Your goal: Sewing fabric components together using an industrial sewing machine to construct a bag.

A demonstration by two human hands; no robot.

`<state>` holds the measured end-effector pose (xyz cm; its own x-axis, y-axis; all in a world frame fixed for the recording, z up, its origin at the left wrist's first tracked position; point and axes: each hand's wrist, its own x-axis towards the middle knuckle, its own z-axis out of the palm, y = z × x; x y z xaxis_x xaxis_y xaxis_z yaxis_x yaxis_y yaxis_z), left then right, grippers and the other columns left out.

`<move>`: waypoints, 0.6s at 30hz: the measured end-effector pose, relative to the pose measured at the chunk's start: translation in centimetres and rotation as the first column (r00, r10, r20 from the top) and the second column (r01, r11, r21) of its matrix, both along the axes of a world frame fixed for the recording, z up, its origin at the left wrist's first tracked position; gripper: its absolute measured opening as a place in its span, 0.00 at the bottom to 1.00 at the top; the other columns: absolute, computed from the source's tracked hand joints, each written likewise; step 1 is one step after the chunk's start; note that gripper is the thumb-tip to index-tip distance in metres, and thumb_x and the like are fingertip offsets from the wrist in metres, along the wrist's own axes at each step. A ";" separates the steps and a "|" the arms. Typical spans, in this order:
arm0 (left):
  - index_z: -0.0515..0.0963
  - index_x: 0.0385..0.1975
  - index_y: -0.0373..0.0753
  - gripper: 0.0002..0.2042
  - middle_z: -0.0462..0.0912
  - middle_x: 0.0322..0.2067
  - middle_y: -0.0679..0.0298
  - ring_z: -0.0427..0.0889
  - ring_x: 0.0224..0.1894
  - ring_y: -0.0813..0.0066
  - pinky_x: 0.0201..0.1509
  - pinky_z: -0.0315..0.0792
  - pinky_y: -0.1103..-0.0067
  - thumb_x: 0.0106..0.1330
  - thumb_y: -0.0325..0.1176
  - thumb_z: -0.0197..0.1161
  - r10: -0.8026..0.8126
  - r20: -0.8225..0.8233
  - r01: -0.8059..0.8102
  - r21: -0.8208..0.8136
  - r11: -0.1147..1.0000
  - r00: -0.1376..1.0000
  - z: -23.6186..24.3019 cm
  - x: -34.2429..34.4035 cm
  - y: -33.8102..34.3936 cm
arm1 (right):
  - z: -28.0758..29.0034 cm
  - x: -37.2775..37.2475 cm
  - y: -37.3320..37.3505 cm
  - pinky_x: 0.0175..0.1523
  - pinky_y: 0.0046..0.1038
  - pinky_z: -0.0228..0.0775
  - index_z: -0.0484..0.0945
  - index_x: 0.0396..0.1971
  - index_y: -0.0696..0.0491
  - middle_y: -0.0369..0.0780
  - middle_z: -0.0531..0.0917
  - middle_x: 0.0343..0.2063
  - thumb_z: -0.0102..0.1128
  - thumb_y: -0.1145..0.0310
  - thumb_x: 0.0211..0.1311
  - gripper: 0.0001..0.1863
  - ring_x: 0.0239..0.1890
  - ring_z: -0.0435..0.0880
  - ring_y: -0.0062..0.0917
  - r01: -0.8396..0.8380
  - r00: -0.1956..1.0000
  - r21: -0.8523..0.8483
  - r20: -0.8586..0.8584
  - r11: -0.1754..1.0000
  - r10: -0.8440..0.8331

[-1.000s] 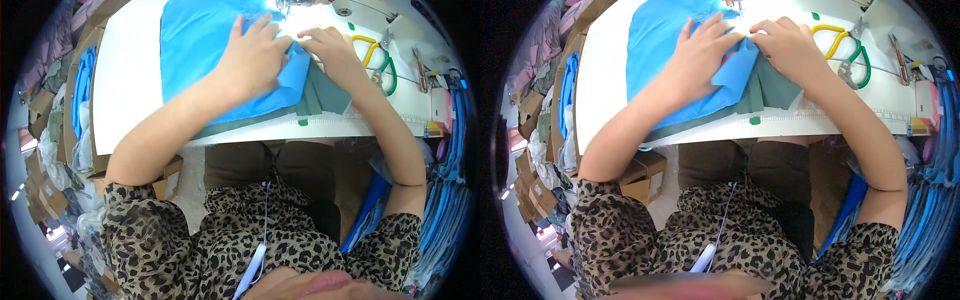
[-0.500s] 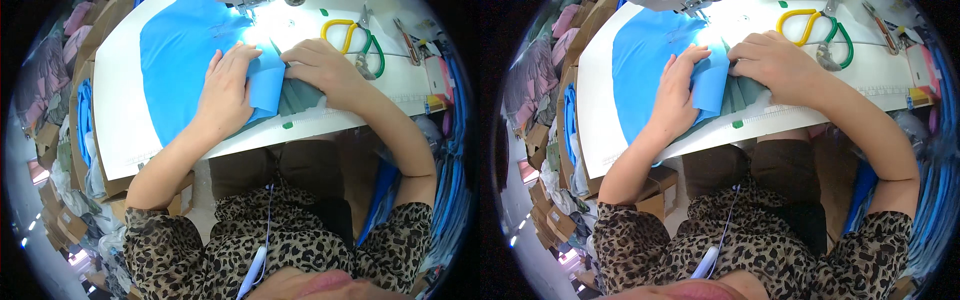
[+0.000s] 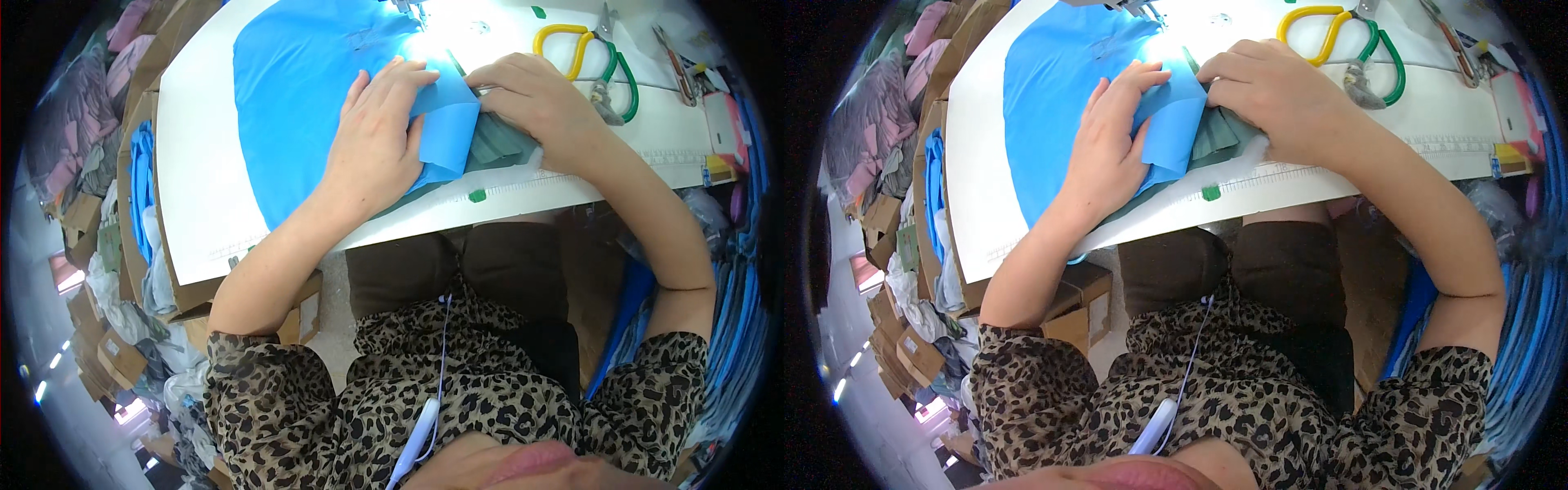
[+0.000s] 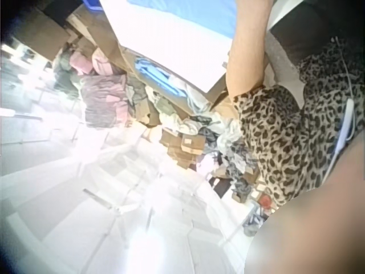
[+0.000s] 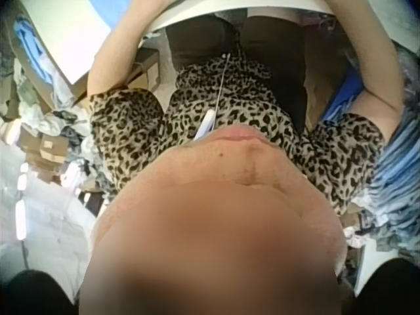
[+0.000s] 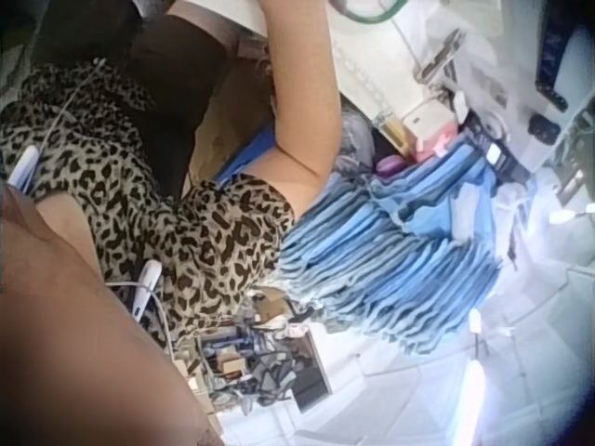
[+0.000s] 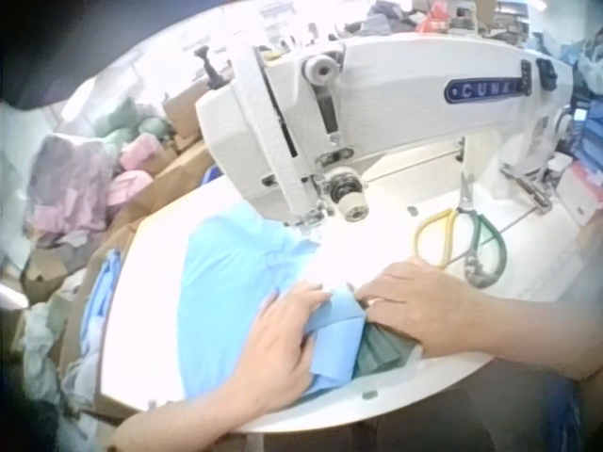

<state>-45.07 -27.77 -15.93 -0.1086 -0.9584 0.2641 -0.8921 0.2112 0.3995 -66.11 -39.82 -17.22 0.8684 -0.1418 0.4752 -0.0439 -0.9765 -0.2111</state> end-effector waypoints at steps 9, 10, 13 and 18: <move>0.74 0.59 0.48 0.24 0.69 0.62 0.55 0.66 0.67 0.54 0.73 0.51 0.54 0.60 0.24 0.56 -0.052 0.109 0.051 0.012 0.999 0.993 0.9 -0.4 -0.3 | 0.2 0.2 0.0 0.58 0.36 0.65 0.76 0.37 0.53 0.37 0.78 0.48 0.70 0.80 0.34 0.23 0.53 0.74 0.33 0.000 1.000 0.000 -0.011 1.000 0.000; 0.75 0.58 0.49 0.24 0.70 0.61 0.55 0.67 0.66 0.54 0.73 0.51 0.54 0.60 0.24 0.57 -0.052 0.151 0.052 0.003 0.999 0.987 1.1 -0.7 -0.4 | 0.2 0.2 0.0 0.58 0.36 0.65 0.76 0.37 0.53 0.37 0.78 0.48 0.70 0.79 0.34 0.23 0.53 0.74 0.33 -0.004 1.000 0.003 0.000 1.000 0.004; 0.76 0.57 0.49 0.23 0.71 0.59 0.55 0.68 0.64 0.54 0.72 0.53 0.55 0.59 0.26 0.57 -0.050 0.241 0.058 -0.027 0.998 0.969 1.4 -0.8 -0.8 | 0.1 0.1 -0.1 0.57 0.36 0.65 0.77 0.37 0.54 0.37 0.78 0.47 0.69 0.79 0.34 0.22 0.52 0.75 0.33 -0.006 1.000 0.015 0.017 1.000 0.006; 0.77 0.55 0.47 0.21 0.73 0.58 0.56 0.70 0.61 0.55 0.70 0.56 0.57 0.59 0.28 0.58 -0.063 0.218 0.066 -0.008 0.998 0.974 1.4 -0.9 -1.1 | 0.2 0.2 0.1 0.56 0.36 0.65 0.77 0.36 0.54 0.37 0.77 0.47 0.70 0.78 0.34 0.22 0.52 0.75 0.33 -0.002 0.999 0.031 0.032 1.000 0.001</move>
<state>-45.96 -28.91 -14.53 -0.2266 -0.9435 0.2418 -0.9415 0.2758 0.1939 -65.95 -39.73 -17.05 0.8528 -0.1557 0.4985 -0.0355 -0.9696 -0.2423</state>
